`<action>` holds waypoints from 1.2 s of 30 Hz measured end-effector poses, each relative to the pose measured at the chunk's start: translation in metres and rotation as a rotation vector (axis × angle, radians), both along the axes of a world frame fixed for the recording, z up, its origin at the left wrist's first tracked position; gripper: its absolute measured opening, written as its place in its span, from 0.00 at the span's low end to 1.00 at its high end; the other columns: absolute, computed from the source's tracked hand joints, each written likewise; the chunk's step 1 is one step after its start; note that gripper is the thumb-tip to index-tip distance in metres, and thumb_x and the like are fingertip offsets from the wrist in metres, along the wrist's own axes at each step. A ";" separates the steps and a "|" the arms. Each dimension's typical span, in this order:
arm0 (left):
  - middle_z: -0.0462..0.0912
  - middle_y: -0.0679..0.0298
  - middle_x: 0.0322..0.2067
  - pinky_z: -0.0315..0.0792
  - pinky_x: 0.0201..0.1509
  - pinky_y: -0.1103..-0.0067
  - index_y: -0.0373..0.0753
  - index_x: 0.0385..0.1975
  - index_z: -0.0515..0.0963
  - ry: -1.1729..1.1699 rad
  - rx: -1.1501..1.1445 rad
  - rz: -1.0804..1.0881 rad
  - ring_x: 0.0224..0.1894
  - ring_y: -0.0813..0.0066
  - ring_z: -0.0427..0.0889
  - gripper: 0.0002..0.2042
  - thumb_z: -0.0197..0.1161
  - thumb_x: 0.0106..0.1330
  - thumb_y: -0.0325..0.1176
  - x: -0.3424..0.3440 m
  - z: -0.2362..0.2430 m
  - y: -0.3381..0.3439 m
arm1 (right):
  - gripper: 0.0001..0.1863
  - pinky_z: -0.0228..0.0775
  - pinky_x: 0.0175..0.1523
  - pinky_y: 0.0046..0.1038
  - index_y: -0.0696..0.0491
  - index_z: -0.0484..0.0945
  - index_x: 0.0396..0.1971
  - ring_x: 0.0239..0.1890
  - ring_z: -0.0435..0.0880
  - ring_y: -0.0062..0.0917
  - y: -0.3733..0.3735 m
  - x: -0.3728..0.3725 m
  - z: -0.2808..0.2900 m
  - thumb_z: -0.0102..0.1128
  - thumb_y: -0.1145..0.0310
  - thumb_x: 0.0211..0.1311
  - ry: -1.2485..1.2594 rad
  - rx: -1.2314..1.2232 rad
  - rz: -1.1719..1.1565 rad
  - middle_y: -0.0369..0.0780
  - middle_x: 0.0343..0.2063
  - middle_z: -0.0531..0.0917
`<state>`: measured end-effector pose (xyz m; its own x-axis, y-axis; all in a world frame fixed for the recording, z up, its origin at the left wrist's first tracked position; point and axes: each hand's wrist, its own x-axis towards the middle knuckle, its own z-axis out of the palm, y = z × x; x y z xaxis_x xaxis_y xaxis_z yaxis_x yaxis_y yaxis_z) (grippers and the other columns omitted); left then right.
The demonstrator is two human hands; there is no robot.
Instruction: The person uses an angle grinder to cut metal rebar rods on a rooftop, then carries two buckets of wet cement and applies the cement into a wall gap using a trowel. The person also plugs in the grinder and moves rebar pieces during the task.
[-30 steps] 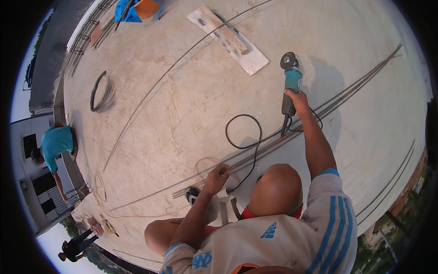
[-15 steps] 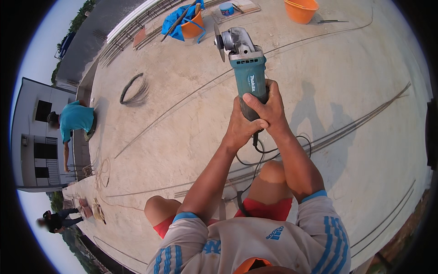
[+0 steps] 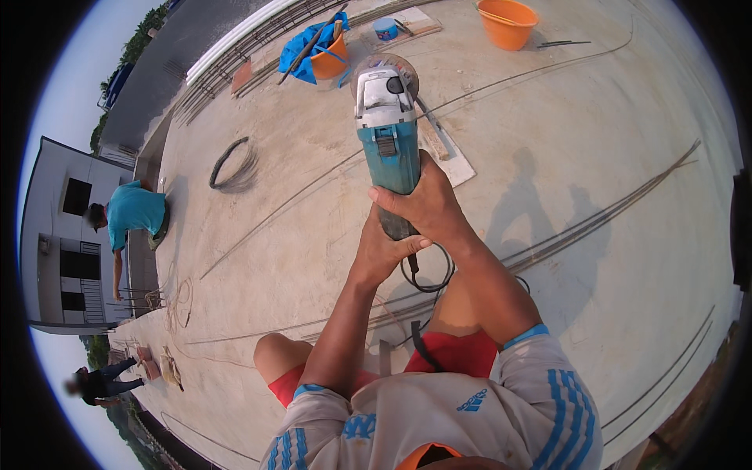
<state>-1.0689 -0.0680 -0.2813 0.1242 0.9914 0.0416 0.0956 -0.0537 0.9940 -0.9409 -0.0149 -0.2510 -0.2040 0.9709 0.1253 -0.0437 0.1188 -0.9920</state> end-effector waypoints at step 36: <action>0.78 0.53 0.37 0.75 0.43 0.74 0.26 0.50 0.65 -0.478 -0.349 -0.151 0.39 0.67 0.80 0.34 0.71 0.45 0.37 -0.242 -0.103 0.134 | 0.31 0.74 0.47 0.31 0.60 0.71 0.51 0.39 0.81 0.28 0.137 -0.253 -0.065 0.57 0.46 0.64 -0.006 -0.578 -0.294 0.43 0.39 0.79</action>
